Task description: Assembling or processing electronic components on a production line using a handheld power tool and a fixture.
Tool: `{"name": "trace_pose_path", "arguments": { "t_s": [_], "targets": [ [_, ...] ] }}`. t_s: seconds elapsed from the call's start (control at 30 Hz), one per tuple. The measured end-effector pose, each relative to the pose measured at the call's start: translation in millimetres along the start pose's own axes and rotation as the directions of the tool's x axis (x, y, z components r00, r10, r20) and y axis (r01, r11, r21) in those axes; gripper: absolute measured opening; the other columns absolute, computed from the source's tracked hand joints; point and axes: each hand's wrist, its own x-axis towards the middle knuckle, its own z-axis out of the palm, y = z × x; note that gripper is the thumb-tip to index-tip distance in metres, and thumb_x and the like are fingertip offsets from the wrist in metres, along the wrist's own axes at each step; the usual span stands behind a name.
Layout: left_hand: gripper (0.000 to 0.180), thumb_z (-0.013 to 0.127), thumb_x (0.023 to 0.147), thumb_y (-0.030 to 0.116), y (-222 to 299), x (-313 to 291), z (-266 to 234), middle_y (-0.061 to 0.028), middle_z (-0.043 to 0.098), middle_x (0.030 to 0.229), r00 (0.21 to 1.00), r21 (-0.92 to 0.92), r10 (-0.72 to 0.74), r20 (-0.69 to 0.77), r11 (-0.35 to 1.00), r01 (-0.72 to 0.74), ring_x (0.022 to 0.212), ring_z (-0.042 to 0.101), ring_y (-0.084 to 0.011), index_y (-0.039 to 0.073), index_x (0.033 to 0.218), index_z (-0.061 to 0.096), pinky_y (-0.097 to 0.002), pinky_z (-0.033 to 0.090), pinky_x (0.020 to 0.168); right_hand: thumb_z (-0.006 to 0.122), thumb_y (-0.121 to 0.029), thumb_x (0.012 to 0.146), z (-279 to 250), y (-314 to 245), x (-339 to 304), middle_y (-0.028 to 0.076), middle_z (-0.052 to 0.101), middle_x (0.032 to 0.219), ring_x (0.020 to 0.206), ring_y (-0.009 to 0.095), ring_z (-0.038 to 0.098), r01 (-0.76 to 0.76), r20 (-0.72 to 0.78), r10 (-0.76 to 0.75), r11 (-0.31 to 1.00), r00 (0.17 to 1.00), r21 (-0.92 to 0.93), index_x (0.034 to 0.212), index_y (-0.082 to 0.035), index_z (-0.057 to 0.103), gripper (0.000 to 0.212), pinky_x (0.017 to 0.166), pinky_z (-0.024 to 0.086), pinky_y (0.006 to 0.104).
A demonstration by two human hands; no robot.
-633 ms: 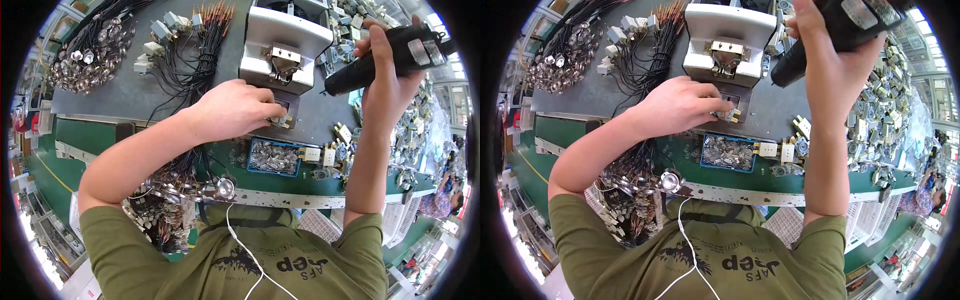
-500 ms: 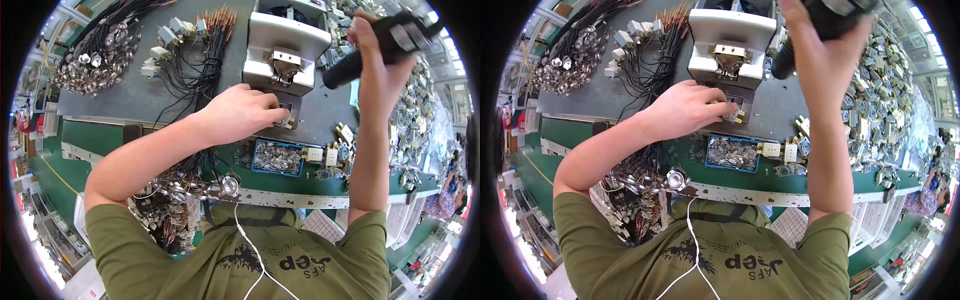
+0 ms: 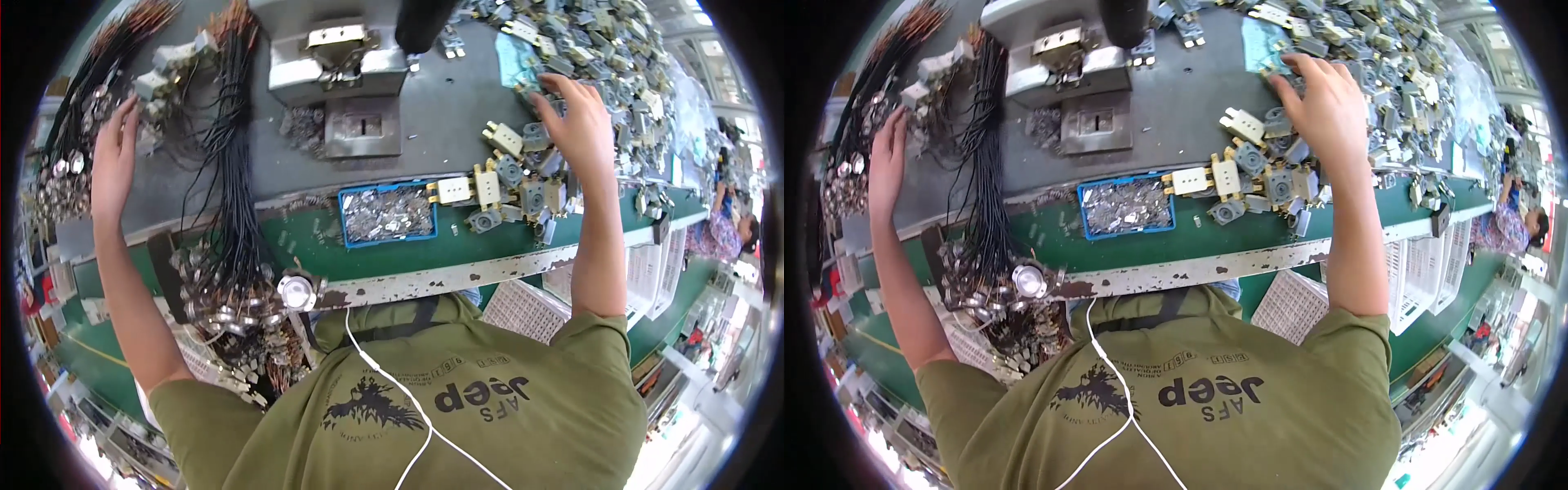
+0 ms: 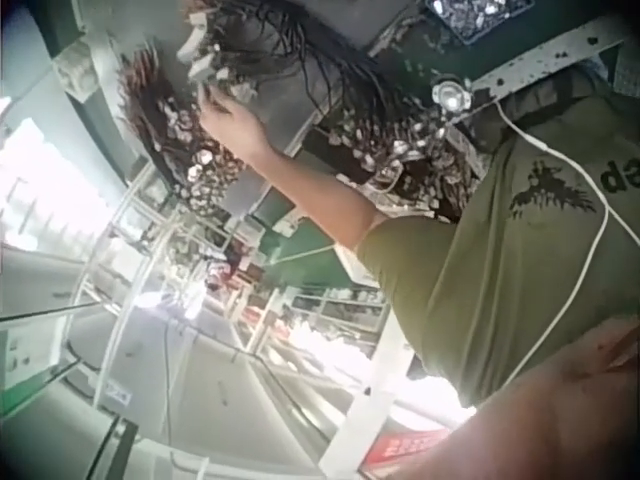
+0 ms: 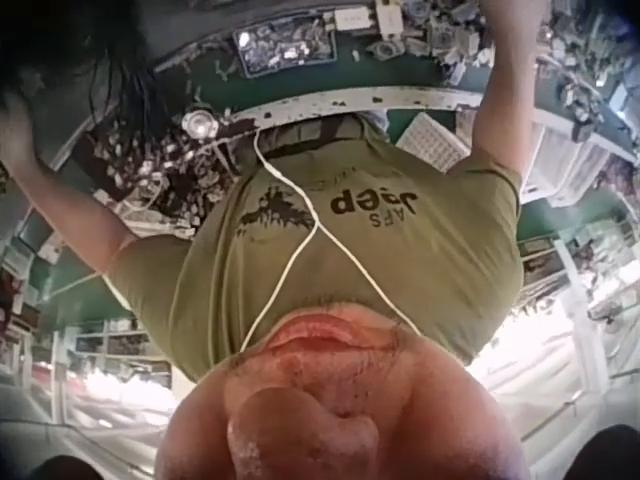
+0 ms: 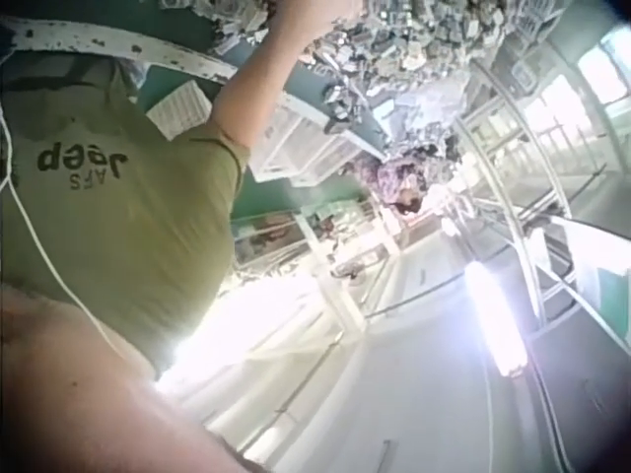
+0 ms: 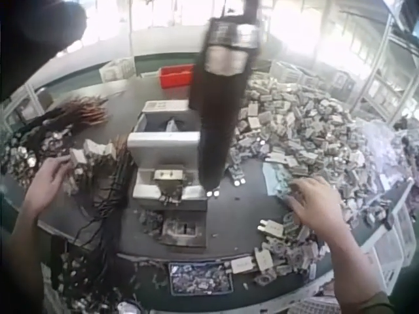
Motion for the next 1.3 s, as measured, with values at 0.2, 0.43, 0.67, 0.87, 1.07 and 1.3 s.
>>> {"name": "trace_pose_path", "arguments": {
  "t_s": [0.2, 0.43, 0.67, 0.87, 1.07, 1.3],
  "targets": [
    [0.028, 0.064, 0.101, 0.021, 94, -19, -40, -0.0123, 0.067, 0.125, 0.873, 0.068, 0.336, -0.354, 0.940, -0.334, 0.115, 0.063, -0.0325, 0.010, 0.127, 0.068, -0.0413, 0.048, 0.101, 0.075, -0.024, 0.089, 17, -9, 10, 0.011, 0.075, 0.107, 0.101, 0.033, 0.067, 0.088, 0.125, -0.063, 0.974, 0.990, -0.207, 0.118, -0.013, 0.071, 0.032, 0.089, 0.052, 0.0435],
    [0.020, 0.074, 0.086, 0.013, 172, -49, -10, -0.0112, 0.071, 0.103, 0.796, -0.155, 0.605, -0.030, 0.784, -0.602, 0.104, 0.065, -0.0322, 0.005, 0.104, 0.069, -0.0425, 0.051, 0.092, 0.071, -0.005, 0.094, -11, -42, -8, 0.009, 0.072, 0.120, 0.109, 0.019, 0.068, 0.010, -0.085, 0.034, 0.885, 0.996, 0.465, 0.144, -0.012, 0.059, 0.052, 0.096, 0.055, 0.0358],
    [0.009, 0.077, 0.078, 0.017, 183, -76, 7, -0.0057, 0.071, 0.072, 0.616, -0.258, 0.649, 0.447, 0.753, -0.606, 0.080, 0.072, -0.0259, 0.009, 0.082, 0.073, -0.0383, 0.054, 0.076, 0.074, 0.006, 0.076, -3, -109, -21, 0.008, 0.073, 0.111, 0.095, 0.023, 0.066, 0.380, -0.205, -0.323, 0.712, 0.924, 0.591, 0.150, -0.010, 0.055, 0.078, 0.086, 0.055, 0.0361],
    [0.005, 0.074, 0.075, 0.015, 202, -79, 10, -0.0069, 0.073, 0.074, 0.422, -0.056, 0.581, 0.696, 0.630, -0.774, 0.074, 0.074, -0.0248, 0.012, 0.079, 0.076, -0.0361, 0.057, 0.068, 0.075, 0.007, 0.076, 2, -126, -16, 0.008, 0.073, 0.116, 0.100, 0.024, 0.067, 0.453, -0.177, -0.430, 0.710, 0.885, 0.538, 0.151, -0.010, 0.052, 0.080, 0.090, 0.053, 0.0371],
    [0.006, 0.071, 0.078, 0.014, 205, -86, 27, -0.0045, 0.075, 0.077, 0.341, -0.091, 0.601, 0.723, 0.572, -0.815, 0.080, 0.076, -0.0233, 0.015, 0.075, 0.076, -0.0359, 0.057, 0.068, 0.075, 0.004, 0.074, 13, -133, -15, 0.008, 0.072, 0.109, 0.094, 0.029, 0.066, 0.453, -0.203, -0.414, 0.700, 0.887, 0.552, 0.148, -0.014, 0.056, 0.079, 0.084, 0.055, 0.0399],
    [0.007, 0.071, 0.078, 0.010, 210, -84, 36, -0.0078, 0.076, 0.082, 0.278, -0.052, 0.468, 0.839, 0.577, -0.815, 0.084, 0.076, -0.0261, 0.011, 0.080, 0.077, -0.0391, 0.059, 0.071, 0.077, 0.005, 0.078, 10, -130, -13, 0.007, 0.073, 0.124, 0.104, 0.027, 0.066, 0.432, -0.150, -0.423, 0.719, 0.894, 0.544, 0.149, -0.009, 0.054, 0.076, 0.091, 0.053, 0.0384]
  ]
}}
